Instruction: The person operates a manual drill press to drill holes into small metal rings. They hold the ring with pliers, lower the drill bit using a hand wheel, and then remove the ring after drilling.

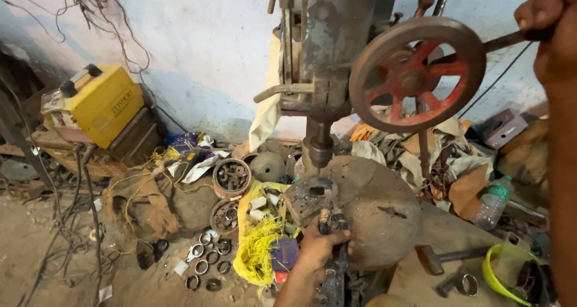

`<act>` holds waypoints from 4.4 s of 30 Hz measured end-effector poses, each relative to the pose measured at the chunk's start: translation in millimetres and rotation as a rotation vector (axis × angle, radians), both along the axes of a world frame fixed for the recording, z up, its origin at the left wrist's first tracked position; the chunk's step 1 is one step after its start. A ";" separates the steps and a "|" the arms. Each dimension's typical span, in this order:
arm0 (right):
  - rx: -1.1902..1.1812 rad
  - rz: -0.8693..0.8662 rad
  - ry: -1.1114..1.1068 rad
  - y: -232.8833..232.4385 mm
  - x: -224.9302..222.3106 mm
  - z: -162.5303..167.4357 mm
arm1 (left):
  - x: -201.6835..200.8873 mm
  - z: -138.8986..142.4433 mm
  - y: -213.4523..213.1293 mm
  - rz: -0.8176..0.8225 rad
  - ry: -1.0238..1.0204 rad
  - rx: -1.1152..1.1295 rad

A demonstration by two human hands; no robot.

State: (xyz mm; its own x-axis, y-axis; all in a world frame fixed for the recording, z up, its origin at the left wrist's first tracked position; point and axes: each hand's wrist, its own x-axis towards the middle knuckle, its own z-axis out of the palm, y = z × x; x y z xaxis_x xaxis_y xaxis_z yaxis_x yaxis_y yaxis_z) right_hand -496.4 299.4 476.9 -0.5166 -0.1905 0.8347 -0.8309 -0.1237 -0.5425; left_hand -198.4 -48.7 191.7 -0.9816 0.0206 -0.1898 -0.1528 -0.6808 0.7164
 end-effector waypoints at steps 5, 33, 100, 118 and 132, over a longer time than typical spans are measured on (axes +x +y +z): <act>0.017 0.019 -0.020 -1.9 9.1 0.3 | -3.5 -3.6 8.0 0.013 0.009 -0.002; 0.042 0.040 -0.068 3.1 32.5 -2.9 | -19.9 -43.2 -0.6 -0.091 -0.309 0.113; -0.296 -0.058 -0.080 -65.7 148.7 -42.5 | -23.2 -53.8 -4.6 -0.091 -0.280 0.260; -0.216 0.029 0.019 -32.7 119.8 -81.5 | -21.9 -46.6 -4.5 -0.112 -0.276 0.239; -0.233 0.030 0.019 -80.6 168.1 -34.1 | -19.9 -38.1 -6.3 -0.128 -0.293 0.183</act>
State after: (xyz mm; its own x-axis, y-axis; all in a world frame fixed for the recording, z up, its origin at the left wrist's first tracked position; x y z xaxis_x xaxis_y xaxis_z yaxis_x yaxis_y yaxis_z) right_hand -328.3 218.8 442.8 -0.4971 -0.0065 0.8677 -0.8348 -0.2691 -0.4802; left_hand -218.4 -55.0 153.6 -0.8734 0.1998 -0.4442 -0.4259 -0.7558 0.4975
